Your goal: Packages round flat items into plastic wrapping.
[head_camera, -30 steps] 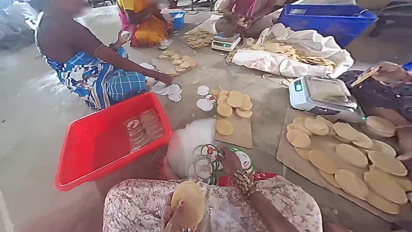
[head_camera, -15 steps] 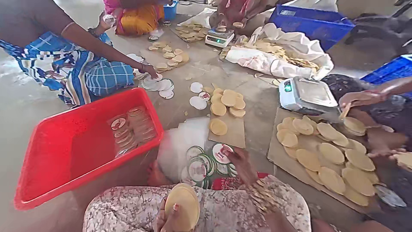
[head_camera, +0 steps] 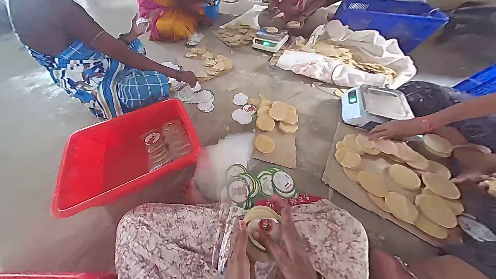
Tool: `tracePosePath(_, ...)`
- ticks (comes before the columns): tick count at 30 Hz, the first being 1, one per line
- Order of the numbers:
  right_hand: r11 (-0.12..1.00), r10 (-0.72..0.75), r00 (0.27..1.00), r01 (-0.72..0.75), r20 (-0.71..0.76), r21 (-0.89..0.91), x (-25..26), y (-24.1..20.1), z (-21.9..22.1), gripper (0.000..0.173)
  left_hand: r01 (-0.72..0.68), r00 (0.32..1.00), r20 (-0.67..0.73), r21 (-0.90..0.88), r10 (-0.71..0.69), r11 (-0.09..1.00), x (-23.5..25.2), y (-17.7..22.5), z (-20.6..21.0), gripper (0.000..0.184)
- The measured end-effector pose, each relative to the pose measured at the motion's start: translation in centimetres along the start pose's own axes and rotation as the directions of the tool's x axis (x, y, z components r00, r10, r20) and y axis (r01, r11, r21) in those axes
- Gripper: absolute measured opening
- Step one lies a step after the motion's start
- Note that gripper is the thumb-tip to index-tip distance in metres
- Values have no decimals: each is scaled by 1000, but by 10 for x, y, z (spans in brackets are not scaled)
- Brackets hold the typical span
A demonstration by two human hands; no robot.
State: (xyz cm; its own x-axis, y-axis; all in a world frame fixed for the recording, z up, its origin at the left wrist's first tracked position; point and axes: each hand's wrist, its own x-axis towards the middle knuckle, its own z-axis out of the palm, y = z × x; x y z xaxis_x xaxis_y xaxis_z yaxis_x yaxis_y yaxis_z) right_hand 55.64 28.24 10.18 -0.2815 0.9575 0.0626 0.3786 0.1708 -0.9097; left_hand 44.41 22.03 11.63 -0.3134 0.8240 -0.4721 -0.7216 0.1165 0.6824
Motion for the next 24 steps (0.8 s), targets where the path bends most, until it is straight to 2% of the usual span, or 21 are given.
tracePosePath(2,995,-24,997,17,67,102,-2,0,-2,107,-63,996,60,31,61,998,2,-1,-3,32)
tracePosePath(4,952,32,989,-75,147,296,-3,-10,-11,103,-74,993,93,40,70,996,1,3,-1,32)
tracePosePath(6,858,112,976,-189,187,478,-5,-18,-20,86,-66,990,124,46,59,997,0,9,1,34)
tracePosePath(8,804,136,972,-222,193,552,-5,-22,-28,62,-83,978,195,54,71,995,1,11,0,36)
tracePosePath(10,808,138,978,-201,155,553,-8,-27,-30,37,-115,950,301,93,82,989,-1,10,-4,35)
tracePosePath(12,866,92,991,-128,98,483,-12,-24,-28,27,-133,916,392,108,81,985,-4,10,-7,38)
tracePosePath(14,956,25,995,-51,95,290,-12,-20,-27,35,-140,916,392,96,92,985,-6,8,-8,40)
tracePosePath(16,998,-29,987,21,155,53,-13,-19,-28,54,-127,951,294,73,101,989,-7,6,-7,37)
tracePosePath(17,999,-37,980,38,197,1,-13,-21,-29,61,-124,964,243,50,108,991,-4,5,-6,33)
tracePosePath(19,999,-22,970,13,240,40,-11,-25,-31,67,-124,972,206,32,115,992,0,6,-6,26)
tracePosePath(20,994,-5,972,-21,235,108,-10,-27,-32,64,-130,967,226,44,117,990,0,7,-6,26)
tracePosePath(24,953,96,986,-131,138,272,-9,-22,-30,40,-267,904,384,162,189,950,-1,6,-5,30)
